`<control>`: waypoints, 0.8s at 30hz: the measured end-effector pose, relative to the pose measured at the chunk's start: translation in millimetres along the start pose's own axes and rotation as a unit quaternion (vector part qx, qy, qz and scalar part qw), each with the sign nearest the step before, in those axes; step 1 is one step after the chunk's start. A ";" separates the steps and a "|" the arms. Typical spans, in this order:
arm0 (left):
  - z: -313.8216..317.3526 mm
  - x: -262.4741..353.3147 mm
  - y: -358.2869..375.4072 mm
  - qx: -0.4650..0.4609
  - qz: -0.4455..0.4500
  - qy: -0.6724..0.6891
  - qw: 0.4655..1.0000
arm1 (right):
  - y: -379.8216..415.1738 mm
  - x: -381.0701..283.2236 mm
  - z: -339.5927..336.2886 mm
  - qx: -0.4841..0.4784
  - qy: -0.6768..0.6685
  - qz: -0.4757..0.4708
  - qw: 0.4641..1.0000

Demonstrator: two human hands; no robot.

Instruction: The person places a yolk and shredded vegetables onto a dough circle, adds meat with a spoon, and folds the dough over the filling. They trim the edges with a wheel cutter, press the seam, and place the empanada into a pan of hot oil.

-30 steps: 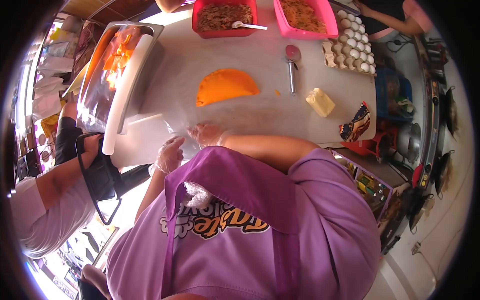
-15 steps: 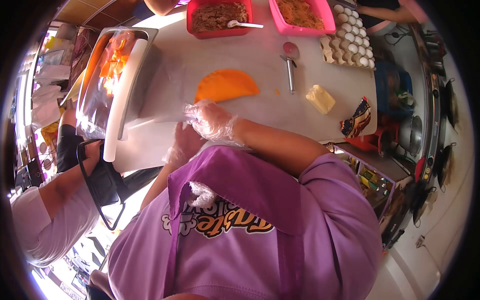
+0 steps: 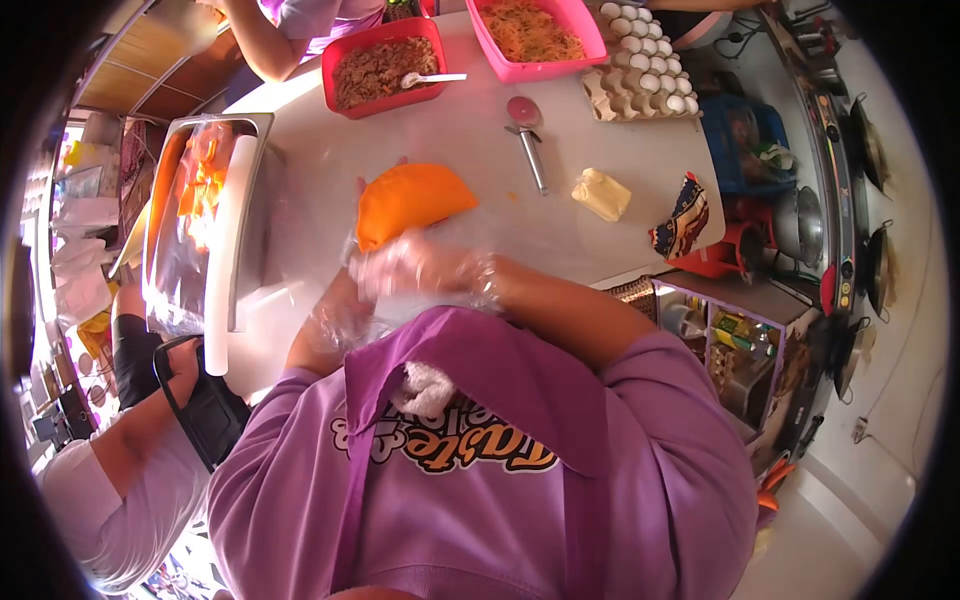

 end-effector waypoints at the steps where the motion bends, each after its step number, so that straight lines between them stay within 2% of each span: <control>1: -3.3 1.7 -4.9 -0.009 0.006 0.020 1.000 | -1.0 3.7 -9.6 0.151 -0.083 -0.012 0.985; 2: -7.0 2.4 -9.1 -0.017 0.011 0.040 0.999 | -2.4 9.4 -18.1 0.360 0.105 0.054 0.926; 3: 2.5 -0.1 -9.0 -0.022 -0.001 0.041 0.999 | -2.9 3.9 -21.9 0.539 0.283 0.120 0.785; 4: 14.9 -6.8 -8.9 -0.022 -0.007 0.041 0.999 | -1.7 14.6 -21.0 0.543 0.282 0.122 0.781; 6: 39.2 -24.5 -10.9 0.041 0.044 -0.050 0.997 | -0.3 39.8 -21.1 0.593 0.223 0.113 0.766; 7: 50.4 -36.0 -11.4 0.051 0.055 -0.078 0.994 | -1.2 3.4 -17.3 0.589 -0.005 0.174 0.789; 8: 61.7 -48.8 -11.5 0.060 0.069 -0.077 0.993 | 2.2 9.4 -19.7 0.592 -0.007 0.174 0.787; 9: 73.0 -60.1 -16.1 0.118 0.091 -0.096 0.984 | 5.9 21.8 -25.2 0.561 -0.175 0.090 0.804; 10: 80.4 -67.7 -19.2 0.176 0.113 -0.115 0.971 | 9.0 35.3 -31.5 0.508 -0.337 0.002 0.792; 11: 84.0 -71.7 -18.4 0.175 0.112 -0.117 0.971 | 10.9 51.8 -38.0 0.484 -0.424 0.074 0.761; 12: 86.3 -75.0 -16.7 0.174 0.124 -0.218 0.952 | 17.2 41.8 -42.8 0.486 -0.425 0.073 0.761; 13: 88.0 -76.6 -16.4 0.170 0.135 -0.315 0.924 | 23.2 20.7 -47.2 0.418 -0.483 0.066 0.766; 14: 72.1 -78.2 -21.2 0.169 0.134 -0.316 0.924 | 28.2 8.1 -50.4 0.347 -0.538 0.058 0.766; 15: 43.0 -80.3 -28.5 0.122 0.137 -0.365 0.913 | 32.0 22.0 -53.7 0.356 -0.512 0.039 0.781; 16: 40.7 -77.7 -31.3 0.074 0.140 -0.413 0.897 | 38.0 19.9 -57.0 0.357 -0.511 0.038 0.781; 17: 39.7 -73.6 -22.8 -0.042 0.204 -0.690 0.693 | 45.3 17.3 -60.9 0.345 -0.550 0.050 0.759; 18: 64.6 -74.7 -21.0 -0.045 0.204 -0.691 0.692 | 51.8 11.6 -63.8 0.331 -0.586 0.062 0.737; 19: 95.2 -77.6 -20.4 0.008 0.165 -0.525 0.835 | 58.0 -3.2 -63.9 0.335 -0.553 0.056 0.761; 20: 110.0 -79.9 -20.5 0.061 0.114 -0.333 0.934 | 68.1 4.6 -69.7 0.337 -0.553 0.053 0.761; 21: 103.6 -71.7 -18.0 -0.014 0.157 -0.513 0.844 | 79.7 20.1 -78.4 0.287 -0.592 0.033 0.752; 22: 105.1 -64.1 -15.3 -0.017 0.155 -0.514 0.843 | 88.3 34.1 -85.6 0.236 -0.629 0.012 0.740; 23: 107.5 -56.9 -11.7 0.008 0.121 -0.322 0.939 | 92.1 42.4 -90.1 0.216 -0.685 -0.028 0.695; 24: 107.9 -49.2 -8.1 0.034 0.081 -0.115 0.989 | 97.0 35.5 -91.6 0.218 -0.684 -0.032 0.695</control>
Point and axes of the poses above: each hand's wrist, its own y-axis away from the middle knuckle, its own z-axis out of the palm, x = y × z, the point moved 1 cm from there along -y, towards the middle knuckle, and after that the axes turned 5 degrees about x, right-handed, at the moved point
